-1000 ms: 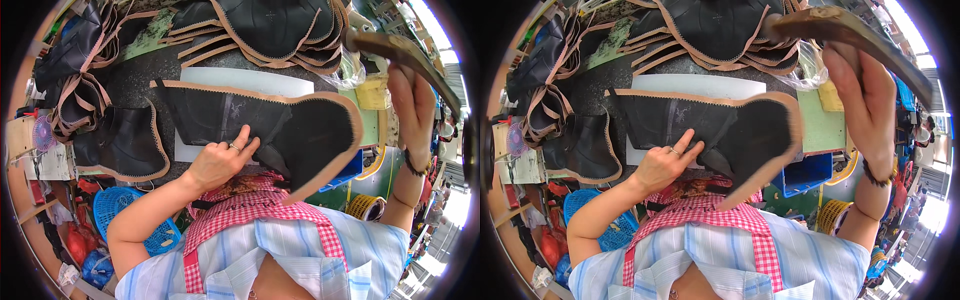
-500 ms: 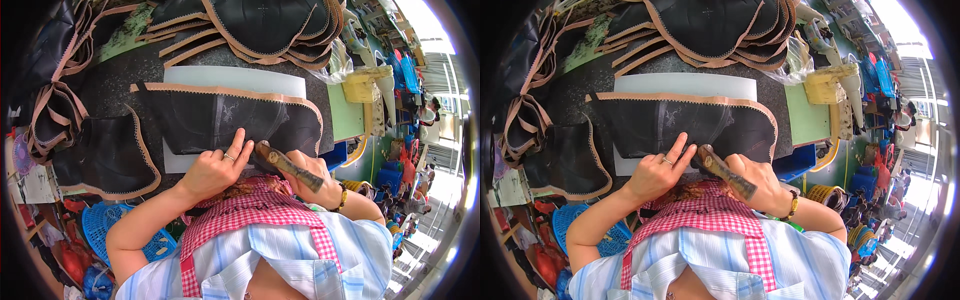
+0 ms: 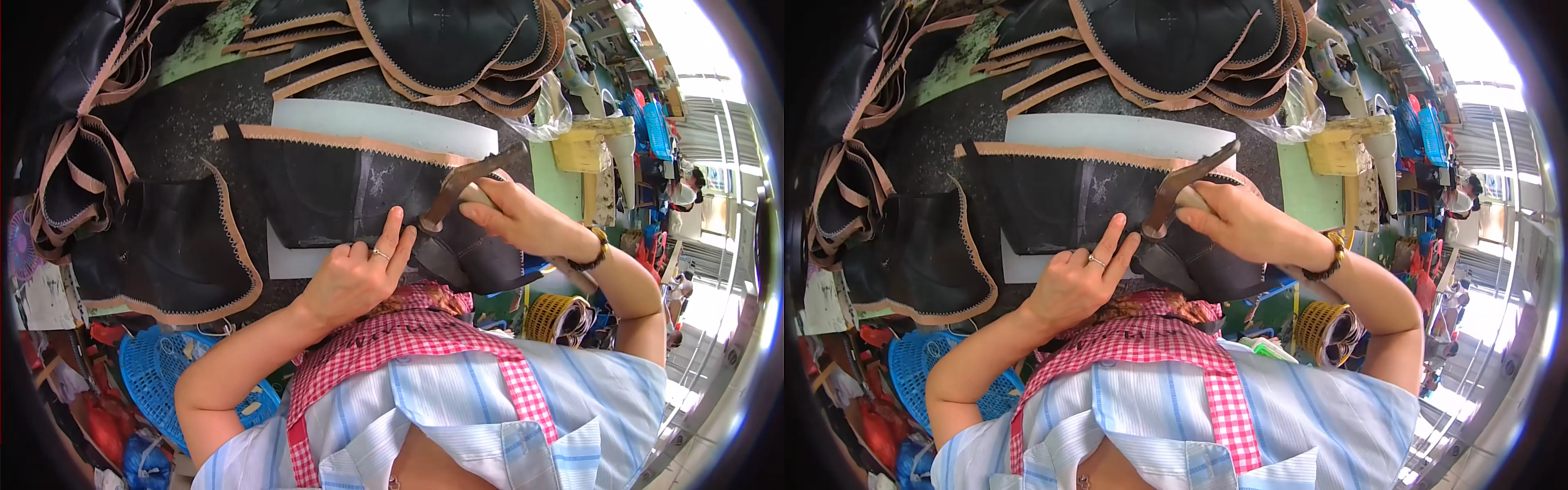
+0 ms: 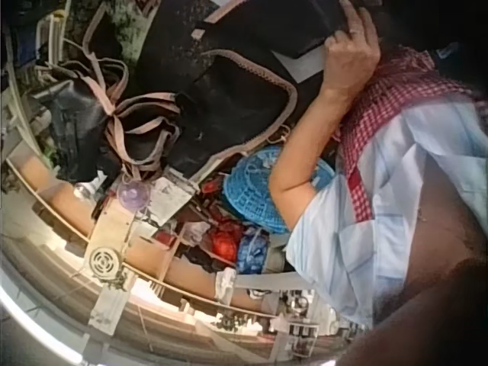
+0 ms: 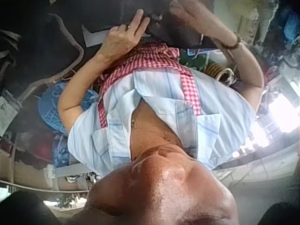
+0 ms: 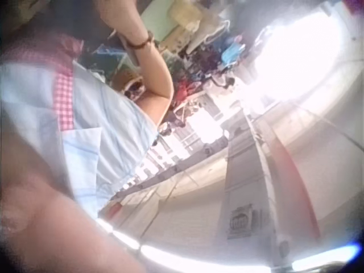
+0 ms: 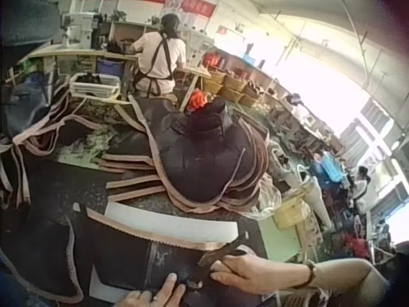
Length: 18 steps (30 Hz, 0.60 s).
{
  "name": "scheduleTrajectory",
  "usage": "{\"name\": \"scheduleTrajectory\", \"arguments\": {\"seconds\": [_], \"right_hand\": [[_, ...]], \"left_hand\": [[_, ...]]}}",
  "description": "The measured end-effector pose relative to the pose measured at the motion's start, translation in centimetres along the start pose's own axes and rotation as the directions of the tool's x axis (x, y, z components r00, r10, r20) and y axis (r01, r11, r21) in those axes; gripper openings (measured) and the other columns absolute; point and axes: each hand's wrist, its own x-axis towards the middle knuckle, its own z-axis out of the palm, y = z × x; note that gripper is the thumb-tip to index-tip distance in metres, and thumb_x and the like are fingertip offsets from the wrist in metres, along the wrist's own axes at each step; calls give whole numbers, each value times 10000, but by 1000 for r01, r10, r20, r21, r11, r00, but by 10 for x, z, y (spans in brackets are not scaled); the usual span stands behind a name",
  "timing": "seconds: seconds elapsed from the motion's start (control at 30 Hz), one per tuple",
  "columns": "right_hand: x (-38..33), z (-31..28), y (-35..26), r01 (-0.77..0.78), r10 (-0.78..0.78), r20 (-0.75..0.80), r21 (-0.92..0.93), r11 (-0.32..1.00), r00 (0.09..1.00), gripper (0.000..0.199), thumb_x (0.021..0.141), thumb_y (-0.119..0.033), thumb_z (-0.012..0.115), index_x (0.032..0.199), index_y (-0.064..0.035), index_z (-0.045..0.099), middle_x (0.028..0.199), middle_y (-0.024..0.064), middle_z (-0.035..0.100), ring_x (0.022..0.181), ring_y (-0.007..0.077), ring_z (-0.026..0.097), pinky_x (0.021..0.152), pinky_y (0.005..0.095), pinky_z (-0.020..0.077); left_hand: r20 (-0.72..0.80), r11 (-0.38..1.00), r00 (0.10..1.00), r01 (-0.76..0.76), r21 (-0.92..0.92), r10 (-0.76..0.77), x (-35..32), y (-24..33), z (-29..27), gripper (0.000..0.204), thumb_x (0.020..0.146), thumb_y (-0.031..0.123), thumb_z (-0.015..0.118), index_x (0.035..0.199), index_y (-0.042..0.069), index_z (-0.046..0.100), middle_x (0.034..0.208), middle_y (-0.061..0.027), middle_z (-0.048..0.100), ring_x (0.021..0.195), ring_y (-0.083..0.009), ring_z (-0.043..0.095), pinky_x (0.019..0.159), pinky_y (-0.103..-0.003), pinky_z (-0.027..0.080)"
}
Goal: The person takes metal hardware from a plastic bag, inserts the pieces into leather shoe uppers by hand, and fastens them using a punch and a hammer.
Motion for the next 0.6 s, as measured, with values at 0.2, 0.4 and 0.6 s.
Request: {"name": "scheduleTrajectory", "arguments": {"seconds": [0.2,0.4,0.6], "right_hand": [[-21,27,5,414,-556,-75,-587,695,828,210,941,-252,590,987,-50,553,674,154,591,585,389,590,513,446,463],[-5,18,15,545,-630,-11,-491,680,776,204,927,-239,618,940,-64,514,702,149,587,611,386,585,559,445,456],[9,-1,2,664,-728,129,-540,518,673,166,879,-180,653,906,-56,546,680,107,590,608,336,601,548,407,480]], "left_hand": [[-4,997,999,37,-74,-38,-3,-3,0,463,766,90,568,1222,46,629,1393,-218,511,542,-115,555,522,-242,469],[-103,965,989,82,-249,-110,-15,-7,1,458,736,47,603,1192,18,633,1370,-207,532,567,-144,595,547,-270,492],[-41,975,994,86,-204,-96,-13,-6,-3,408,748,56,609,1151,-3,646,1316,-206,574,569,-132,595,543,-263,487]]}}
